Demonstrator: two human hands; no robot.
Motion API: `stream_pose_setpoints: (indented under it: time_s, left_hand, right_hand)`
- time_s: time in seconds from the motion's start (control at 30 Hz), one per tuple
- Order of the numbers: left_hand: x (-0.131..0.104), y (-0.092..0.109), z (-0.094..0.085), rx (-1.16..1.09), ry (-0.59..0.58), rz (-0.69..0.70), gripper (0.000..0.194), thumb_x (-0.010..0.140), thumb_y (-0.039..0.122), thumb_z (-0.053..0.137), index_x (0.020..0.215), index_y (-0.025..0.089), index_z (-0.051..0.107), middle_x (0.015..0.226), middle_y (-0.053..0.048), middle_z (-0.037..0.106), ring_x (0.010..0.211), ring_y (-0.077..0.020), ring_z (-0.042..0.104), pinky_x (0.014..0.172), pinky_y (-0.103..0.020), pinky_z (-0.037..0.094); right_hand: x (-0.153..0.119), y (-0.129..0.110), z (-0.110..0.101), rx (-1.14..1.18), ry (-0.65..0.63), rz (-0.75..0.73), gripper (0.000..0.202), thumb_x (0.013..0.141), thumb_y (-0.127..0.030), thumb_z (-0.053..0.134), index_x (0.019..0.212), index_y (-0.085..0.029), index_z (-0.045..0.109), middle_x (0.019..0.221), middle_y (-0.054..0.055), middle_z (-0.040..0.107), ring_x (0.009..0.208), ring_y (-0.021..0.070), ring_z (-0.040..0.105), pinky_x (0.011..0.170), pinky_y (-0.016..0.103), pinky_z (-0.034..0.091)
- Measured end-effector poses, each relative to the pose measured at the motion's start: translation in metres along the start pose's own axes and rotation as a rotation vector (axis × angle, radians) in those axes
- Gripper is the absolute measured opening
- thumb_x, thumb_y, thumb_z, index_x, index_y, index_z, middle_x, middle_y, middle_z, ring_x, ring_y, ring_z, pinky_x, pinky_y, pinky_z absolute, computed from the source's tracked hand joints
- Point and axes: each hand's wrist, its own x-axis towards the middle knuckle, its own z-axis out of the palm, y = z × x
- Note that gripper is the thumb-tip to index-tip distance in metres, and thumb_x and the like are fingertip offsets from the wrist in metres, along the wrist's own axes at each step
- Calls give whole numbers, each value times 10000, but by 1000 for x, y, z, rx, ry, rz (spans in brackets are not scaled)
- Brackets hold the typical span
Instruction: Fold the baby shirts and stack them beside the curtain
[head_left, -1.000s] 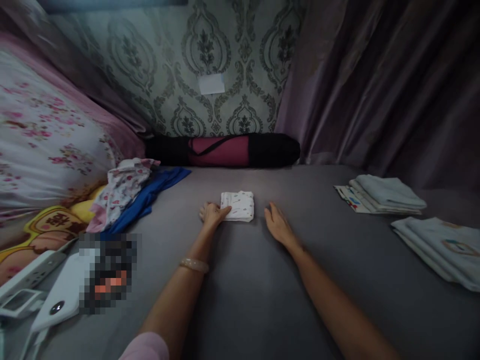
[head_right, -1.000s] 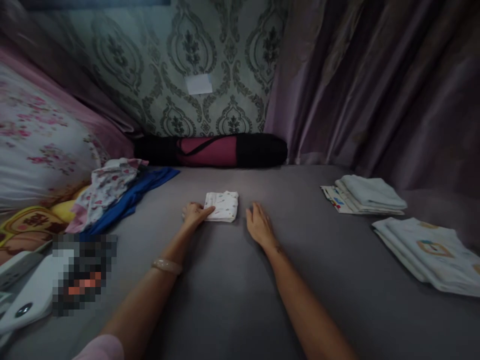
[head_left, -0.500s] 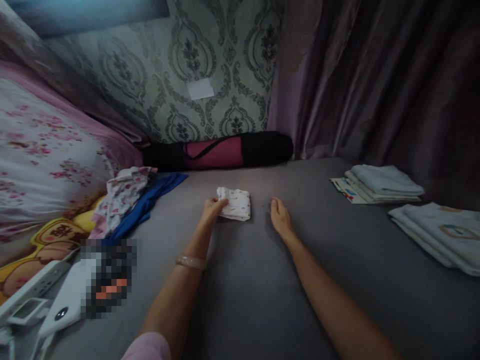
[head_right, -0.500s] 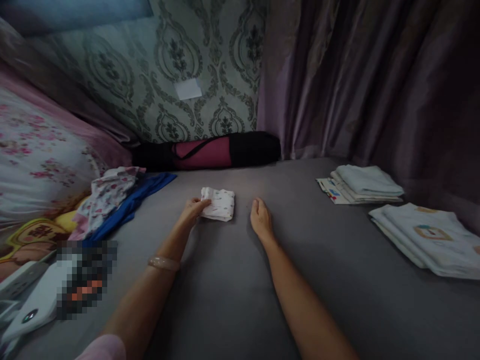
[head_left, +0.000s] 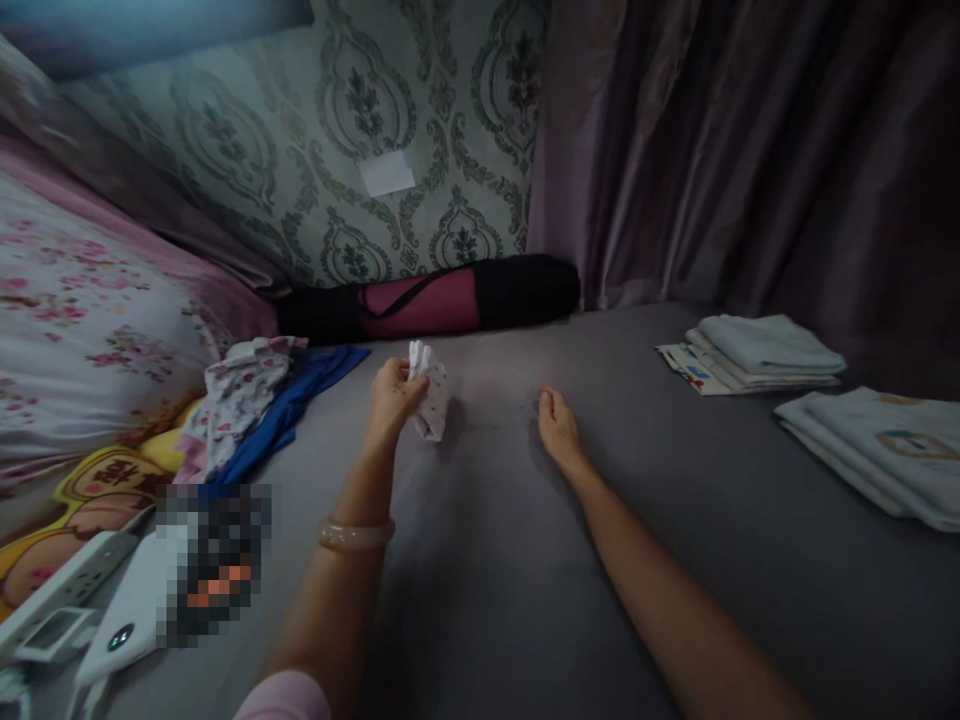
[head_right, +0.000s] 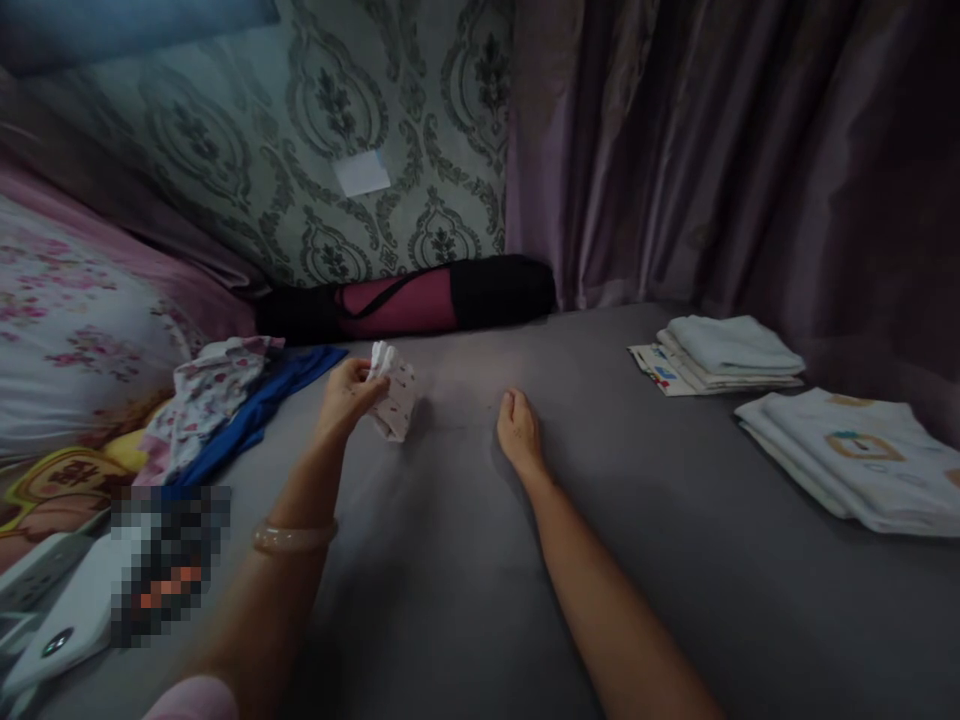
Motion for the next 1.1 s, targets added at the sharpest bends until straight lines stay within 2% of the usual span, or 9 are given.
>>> stream_pose_setpoints:
  time_s: [0.1,0.2,0.3,0.4,0.57,0.77,0.87,0.97,1.1]
  left_hand:
    - [-4,4,1,271,58,102,249,707,193,600,955,166,601,886,-50,648,870,-202,604,778,-294,449]
    - [-10,6,17,351,27,166,252,732,185,590,983,155,595,966,-81,647,929,-210,591,812,-298,435]
    - [-17,8,39,306,-64,167,239,758,203,587,993,161,580,966,-78,653,913,-201,596,783,-283,433]
    - [-25,14,56,233,-153,78,272,758,216,605,1020,161,561,919,-69,665,850,-193,614,712,-265,433]
    - [-32,18,72,163,-228,-11,290,762,216,614,1042,165,562,875,-63,689,798,-188,642,642,-243,429]
    - [-26,4,86,34,-326,28,250,867,343,539,1023,161,610,808,-54,708,655,-145,650,593,-225,454]
    - [-21,0,85,41,-245,140,269,924,314,440,958,142,643,843,-84,713,763,-161,663,689,-253,485]
    - [-20,-2,82,136,-189,288,262,926,232,423,1037,142,643,1015,-120,703,953,-196,650,844,-303,479]
    - [-29,-2,85,363,-210,490,371,951,277,390,1256,136,547,1326,-142,566,1317,-248,430,1091,-394,315]
  right_hand:
    - [1,2,2,6,10,-13,504,924,-416,271,1153,-117,607,1126,186,657,1070,270,611,928,408,440]
    - [2,4,3,13,10,-8,468,921,-411,292,1136,-144,612,1095,166,672,1039,266,622,912,408,445]
    - [2,7,4,29,17,-13,449,921,-415,304,1128,-160,611,1086,156,678,1035,260,621,911,410,445]
    - [2,9,5,26,22,-17,450,924,-424,299,1112,-165,616,1065,151,683,1013,255,627,904,406,448]
    - [1,10,5,18,31,-36,454,927,-448,293,1091,-183,623,1071,138,679,1018,246,624,919,389,442]
    - [1,8,5,-24,-10,-44,470,923,-417,272,1097,-151,619,1087,169,669,1027,262,621,921,401,441]
    - [1,7,4,-38,-9,-53,462,926,-404,263,1094,-156,615,1087,165,669,1034,263,617,919,402,439]
    - [1,6,4,-46,-15,-53,480,931,-408,244,1096,-150,614,1089,170,667,1038,262,616,921,400,439]
    - [0,5,4,-49,-13,-69,502,934,-407,230,1111,-126,606,1125,191,650,1074,268,600,950,411,427]
